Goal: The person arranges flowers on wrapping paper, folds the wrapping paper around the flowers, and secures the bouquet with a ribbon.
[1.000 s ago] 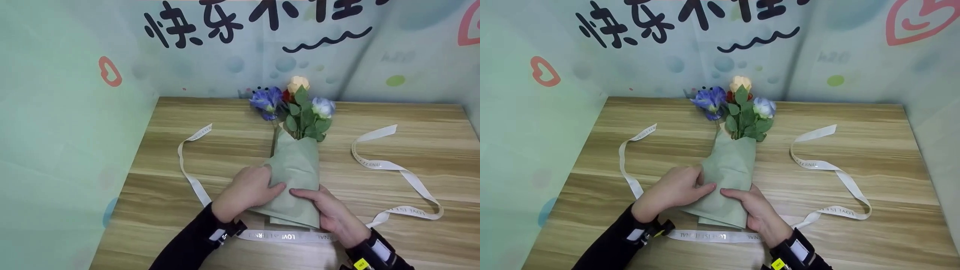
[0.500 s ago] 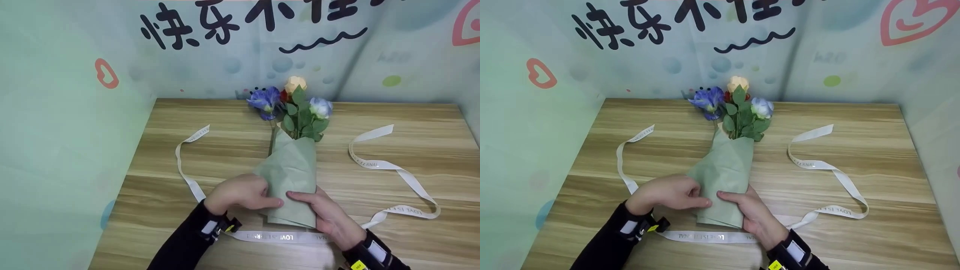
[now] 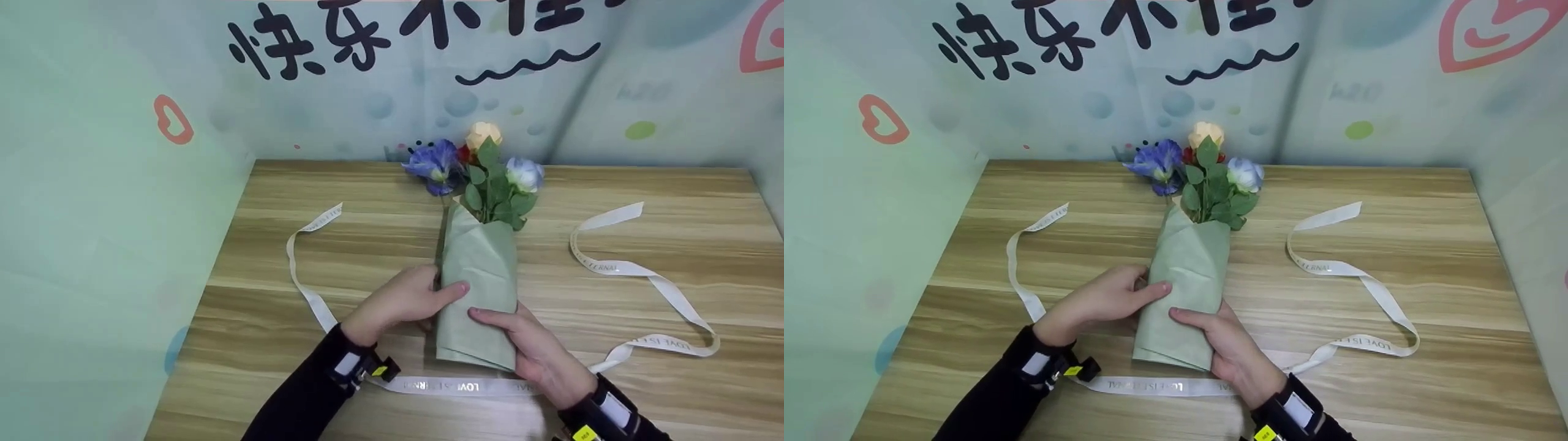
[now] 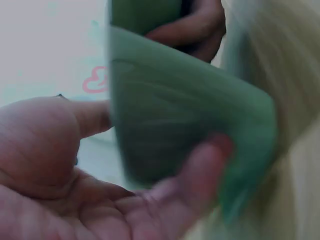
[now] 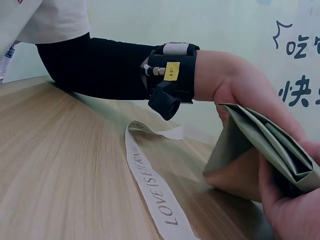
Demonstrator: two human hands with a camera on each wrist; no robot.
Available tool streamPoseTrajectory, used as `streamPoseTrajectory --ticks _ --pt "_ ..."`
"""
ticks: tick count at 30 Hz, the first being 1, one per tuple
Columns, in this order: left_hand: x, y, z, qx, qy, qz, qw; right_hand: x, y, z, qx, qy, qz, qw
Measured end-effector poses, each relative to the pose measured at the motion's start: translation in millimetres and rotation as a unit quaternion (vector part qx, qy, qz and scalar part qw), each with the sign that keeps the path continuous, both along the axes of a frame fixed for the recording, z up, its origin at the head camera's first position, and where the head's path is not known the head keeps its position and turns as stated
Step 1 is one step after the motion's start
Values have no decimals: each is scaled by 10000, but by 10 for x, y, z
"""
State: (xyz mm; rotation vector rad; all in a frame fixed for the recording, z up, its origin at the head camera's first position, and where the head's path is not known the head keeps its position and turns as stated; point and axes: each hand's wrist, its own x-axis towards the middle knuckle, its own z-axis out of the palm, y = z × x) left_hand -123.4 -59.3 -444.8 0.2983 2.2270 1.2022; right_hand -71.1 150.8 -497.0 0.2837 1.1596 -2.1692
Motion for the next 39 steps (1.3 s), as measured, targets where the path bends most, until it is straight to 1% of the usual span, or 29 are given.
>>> streamPoseTrajectory --ticks 1,2,3,5,8,11,14,16,18,21,22,24,25,26,27,28,29,31,33,34,35,36,37,38,39 --pt "-8 9 -20 389 -324 106 9987 0 -1 1 5 6 9 10000" --pt "-17 18 -44 749 -653 237 9948 -1 -2 3 16 10 16 10000" --pt "-25 26 -65 1071 -963 369 9889 -3 -2 6 37 18 23 10000" --pt "-44 44 -102 1463 -1294 531 9793 -10 -1 16 122 40 39 9999" --pt "-71 62 -136 1774 -1604 702 9684 -23 18 55 359 92 105 9993" --pt "-88 60 -130 2002 -1848 818 9587 -33 54 122 596 237 315 9974" --pt "-92 49 -106 2245 -2024 814 9497 -41 96 192 787 489 579 9940" --pt "-92 46 -93 2376 -2100 794 9451 -50 122 226 947 649 671 9911" --pt "-92 46 -85 2447 -2135 764 9427 -64 147 241 1099 759 678 9887" --pt "-90 54 -88 2432 -2163 743 9426 -94 186 234 1273 844 598 9865" --pt "-91 56 -90 2395 -2149 724 9441 -104 199 228 1315 861 571 9859" --pt "-96 53 -99 2205 -2052 642 9514 -123 227 215 1370 878 531 9852" --pt "-102 43 -103 2069 -2017 544 9558 -131 241 210 1382 882 520 9851" --pt "-111 24 -104 1854 -1964 420 9619 -138 255 205 1384 879 519 9851" --pt "-123 -2 -105 1662 -1935 243 9666 -144 269 202 1388 872 517 9851" --pt "-139 -34 -105 1466 -1909 13 9706 -149 282 202 1383 867 527 9852" --pt "-158 -75 -105 1287 -1908 -269 9728 -154 295 202 1365 862 538 9854" --pt "-198 -171 -102 1038 -1787 -962 9737 -164 319 205 1329 859 563 9858" --pt "-219 -259 -96 915 -1590 -1654 9690 -173 337 213 1323 827 575 9861" --pt "-220 -292 -86 770 -1342 -2007 9674 -177 346 215 1315 830 604 9860" --pt "-208 -316 -76 558 -1026 -2325 9656 -181 352 218 1315 820 619 9860" --pt "-182 -323 -64 287 -694 -2575 9634 -186 357 220 1316 807 634 9860" --pt "-146 -309 -53 -46 -298 -2824 9588 -191 367 220 1309 802 657 9860" --pt "-99 -280 -43 -414 60 -3012 9526 -195 377 220 1319 791 675 9858" --pt "-44 -238 -37 -831 437 -3158 9442 -199 387 219 1313 783 698 9858"
